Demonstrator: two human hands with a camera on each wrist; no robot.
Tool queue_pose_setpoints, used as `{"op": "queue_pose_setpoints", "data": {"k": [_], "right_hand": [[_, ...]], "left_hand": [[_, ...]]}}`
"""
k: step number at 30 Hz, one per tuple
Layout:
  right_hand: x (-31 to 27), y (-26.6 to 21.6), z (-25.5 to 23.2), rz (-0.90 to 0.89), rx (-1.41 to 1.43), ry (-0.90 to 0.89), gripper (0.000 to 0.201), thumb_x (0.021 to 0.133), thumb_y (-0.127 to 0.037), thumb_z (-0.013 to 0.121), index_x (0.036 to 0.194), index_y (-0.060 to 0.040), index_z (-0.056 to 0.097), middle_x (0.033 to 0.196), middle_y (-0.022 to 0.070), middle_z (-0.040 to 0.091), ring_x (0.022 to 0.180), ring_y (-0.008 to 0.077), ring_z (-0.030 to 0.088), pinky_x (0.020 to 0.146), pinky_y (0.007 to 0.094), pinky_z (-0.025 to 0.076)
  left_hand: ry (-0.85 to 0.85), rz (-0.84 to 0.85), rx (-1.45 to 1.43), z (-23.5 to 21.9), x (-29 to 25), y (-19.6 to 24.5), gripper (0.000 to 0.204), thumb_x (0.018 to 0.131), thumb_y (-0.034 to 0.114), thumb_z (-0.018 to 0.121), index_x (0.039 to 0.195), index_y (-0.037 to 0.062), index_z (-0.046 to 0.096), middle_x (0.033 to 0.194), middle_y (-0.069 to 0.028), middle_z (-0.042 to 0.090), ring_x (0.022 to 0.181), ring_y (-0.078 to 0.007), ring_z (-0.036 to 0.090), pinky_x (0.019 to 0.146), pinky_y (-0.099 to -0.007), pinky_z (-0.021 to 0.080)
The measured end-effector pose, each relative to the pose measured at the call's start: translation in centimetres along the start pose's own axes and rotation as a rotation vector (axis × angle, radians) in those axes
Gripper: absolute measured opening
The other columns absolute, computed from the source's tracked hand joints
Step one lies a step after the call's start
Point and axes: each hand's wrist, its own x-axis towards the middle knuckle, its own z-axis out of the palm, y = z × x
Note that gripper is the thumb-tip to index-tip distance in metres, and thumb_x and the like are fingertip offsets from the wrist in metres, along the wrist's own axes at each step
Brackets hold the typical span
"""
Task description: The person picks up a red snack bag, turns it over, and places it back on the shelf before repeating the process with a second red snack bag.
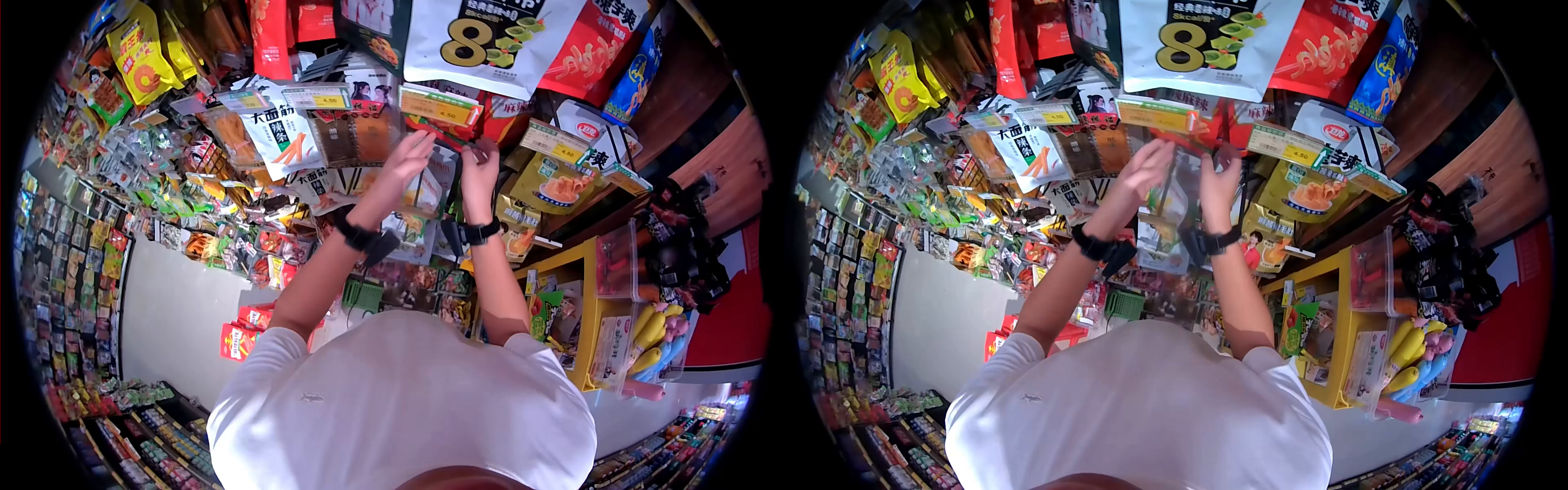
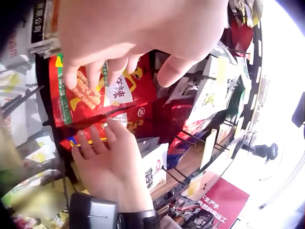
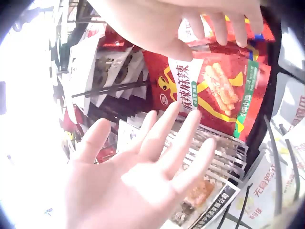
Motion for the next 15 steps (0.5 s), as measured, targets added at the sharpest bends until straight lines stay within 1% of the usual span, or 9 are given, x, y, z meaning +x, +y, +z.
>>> {"op": "queue_pose_setpoints", "data": {"k": [3,5,6,7,9,11,12,13,15], "right_hand": [[-2.7,-2.5,-3.0,0.075,0.029,-0.043,0.026,0.089,-0.006,0.061,0.113,0.0014,0.055,0.105,0.0070,0.060,0.095,0.0148,0.057,0.086,0.0287,0.045],[-4.2,-3.4,-5.6,0.142,0.103,-0.203,0.016,0.092,-0.005,0.058,0.106,0.0009,0.058,0.101,0.0058,0.061,0.093,0.0145,0.057,0.085,0.0279,0.045],[-5.2,-4.1,-6.7,0.086,0.086,-0.258,0.011,0.094,-0.004,0.054,0.102,0.0014,0.060,0.099,0.0064,0.063,0.093,0.0142,0.059,0.085,0.0270,0.045],[-6.1,-3.9,-7.9,0.090,0.080,-0.320,0.011,0.094,-0.003,0.053,0.100,0.0018,0.061,0.097,0.0069,0.066,0.093,0.0137,0.061,0.085,0.0267,0.046],[-8.0,-2.6,-10.0,0.266,0.136,-0.396,0.012,0.093,-0.002,0.053,0.100,0.0020,0.061,0.094,0.0067,0.068,0.090,0.0143,0.063,0.083,0.0272,0.048],[-9.5,-1.1,-11.0,0.325,0.105,-0.448,0.011,0.093,-0.002,0.052,0.099,0.0021,0.061,0.093,0.0063,0.068,0.088,0.0143,0.063,0.082,0.0275,0.048],[-10.1,-0.4,-11.6,0.348,0.057,-0.503,0.011,0.094,-0.002,0.052,0.098,0.0022,0.061,0.092,0.0060,0.068,0.087,0.0142,0.063,0.080,0.0278,0.049],[-11.0,0.6,-11.6,0.293,0.097,-0.544,0.011,0.095,-0.003,0.052,0.097,0.0024,0.061,0.092,0.0068,0.068,0.086,0.0133,0.063,0.079,0.0271,0.049],[-12.5,1.2,-11.5,0.385,0.136,-0.607,0.012,0.097,-0.004,0.051,0.097,0.0023,0.061,0.093,0.0068,0.067,0.086,0.0130,0.063,0.079,0.0267,0.049]], "left_hand": [[0.025,0.027,0.051,0.3,-4.4,0.1,0.060,0.093,0.020,0.050,0.147,0.0030,0.031,0.155,-0.0140,0.032,0.144,-0.0261,0.028,0.116,-0.0361,0.021],[0.082,0.054,0.156,0.2,-7.7,-0.6,0.058,0.094,0.019,0.049,0.147,0.0023,0.033,0.153,-0.0149,0.034,0.144,-0.0264,0.029,0.116,-0.0378,0.024],[0.116,0.085,0.176,0.1,-9.5,-1.5,0.052,0.093,0.007,0.046,0.143,-0.0009,0.036,0.149,-0.0151,0.040,0.142,-0.0252,0.032,0.115,-0.0361,0.024],[0.133,0.033,0.270,0.1,-11.2,-2.3,0.053,0.092,0.002,0.047,0.144,-0.0006,0.036,0.149,-0.0155,0.040,0.141,-0.0257,0.034,0.114,-0.0359,0.026],[0.195,-0.068,0.322,-0.2,-14.6,-4.8,0.055,0.091,-0.002,0.046,0.144,-0.0004,0.034,0.149,-0.0162,0.040,0.141,-0.0259,0.036,0.114,-0.0358,0.028],[0.279,-0.163,0.256,-0.7,-17.8,-7.0,0.055,0.092,-0.002,0.046,0.145,-0.0010,0.033,0.148,-0.0167,0.040,0.139,-0.0267,0.038,0.113,-0.0363,0.029],[0.296,-0.157,0.171,-1.1,-19.4,-7.8,0.056,0.091,-0.003,0.045,0.145,-0.0008,0.032,0.148,-0.0174,0.040,0.137,-0.0284,0.040,0.113,-0.0366,0.030],[0.327,-0.112,0.120,-1.3,-20.5,-8.8,0.057,0.091,-0.002,0.045,0.146,-0.0005,0.031,0.146,-0.0203,0.042,0.134,-0.0315,0.043,0.113,-0.0392,0.031],[0.287,-0.024,0.089,-1.7,-22.5,-9.6,0.057,0.091,0.001,0.046,0.147,-0.0001,0.030,0.143,-0.0231,0.045,0.133,-0.0334,0.044,0.112,-0.0419,0.032]]}}
